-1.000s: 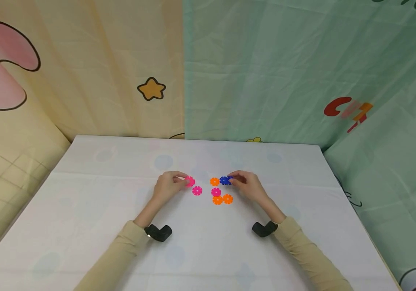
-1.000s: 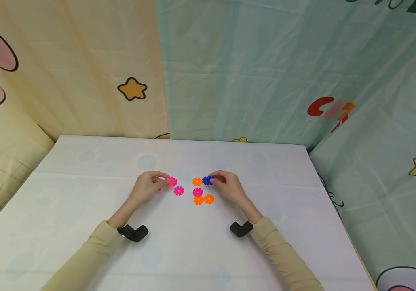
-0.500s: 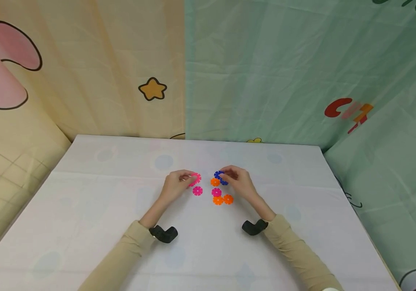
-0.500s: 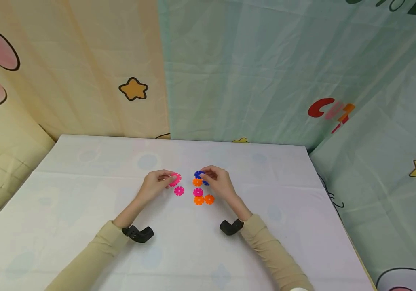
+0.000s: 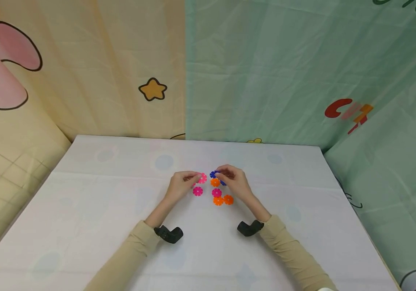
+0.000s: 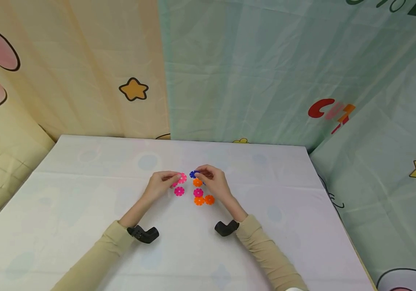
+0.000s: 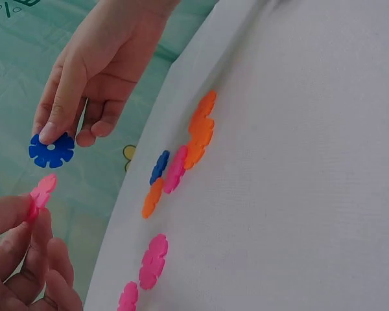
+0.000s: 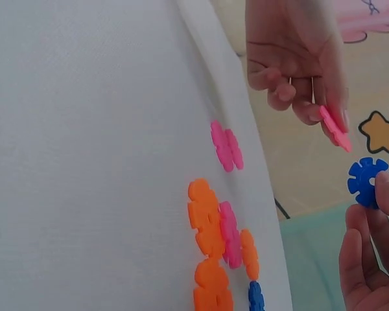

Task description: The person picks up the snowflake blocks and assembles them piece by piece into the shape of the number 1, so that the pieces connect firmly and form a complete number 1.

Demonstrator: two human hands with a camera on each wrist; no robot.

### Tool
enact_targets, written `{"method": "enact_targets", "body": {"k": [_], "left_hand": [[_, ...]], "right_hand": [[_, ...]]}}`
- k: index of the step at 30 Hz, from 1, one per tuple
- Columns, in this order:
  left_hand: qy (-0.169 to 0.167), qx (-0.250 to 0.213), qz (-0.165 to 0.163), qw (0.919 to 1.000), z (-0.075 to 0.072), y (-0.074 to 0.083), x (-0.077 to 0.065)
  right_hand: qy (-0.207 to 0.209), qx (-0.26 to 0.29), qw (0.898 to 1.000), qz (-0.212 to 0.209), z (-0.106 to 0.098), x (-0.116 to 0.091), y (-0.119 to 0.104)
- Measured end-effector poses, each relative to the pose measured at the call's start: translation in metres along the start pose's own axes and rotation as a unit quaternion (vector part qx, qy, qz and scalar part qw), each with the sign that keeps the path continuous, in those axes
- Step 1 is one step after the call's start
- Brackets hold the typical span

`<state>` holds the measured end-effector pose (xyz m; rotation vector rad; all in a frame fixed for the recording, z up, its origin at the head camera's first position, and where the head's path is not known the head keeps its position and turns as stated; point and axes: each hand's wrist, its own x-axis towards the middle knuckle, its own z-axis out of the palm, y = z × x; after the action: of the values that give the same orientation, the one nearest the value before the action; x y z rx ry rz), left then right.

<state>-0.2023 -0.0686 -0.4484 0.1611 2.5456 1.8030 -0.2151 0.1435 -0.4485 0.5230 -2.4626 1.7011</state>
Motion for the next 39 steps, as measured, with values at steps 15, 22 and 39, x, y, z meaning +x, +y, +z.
{"method": "enact_targets", "body": {"k": [15, 22, 39], "left_hand": [[0.000, -0.048, -0.028, 0.9985, 0.008, 0.005, 0.000], [0.013, -0.055, -0.033, 0.9978, 0.010, 0.006, 0.000], [0.025, -0.077, -0.044, 0.9958, 0.013, 0.007, 0.000]], "right_hand": [[-0.010, -0.007, 1.000, -0.008, 0.001, -0.003, 0.003], [-0.002, -0.013, 1.000, -0.017, 0.002, -0.004, 0.003], [0.011, -0.018, 0.998, -0.059, 0.008, -0.005, 0.003]]}}
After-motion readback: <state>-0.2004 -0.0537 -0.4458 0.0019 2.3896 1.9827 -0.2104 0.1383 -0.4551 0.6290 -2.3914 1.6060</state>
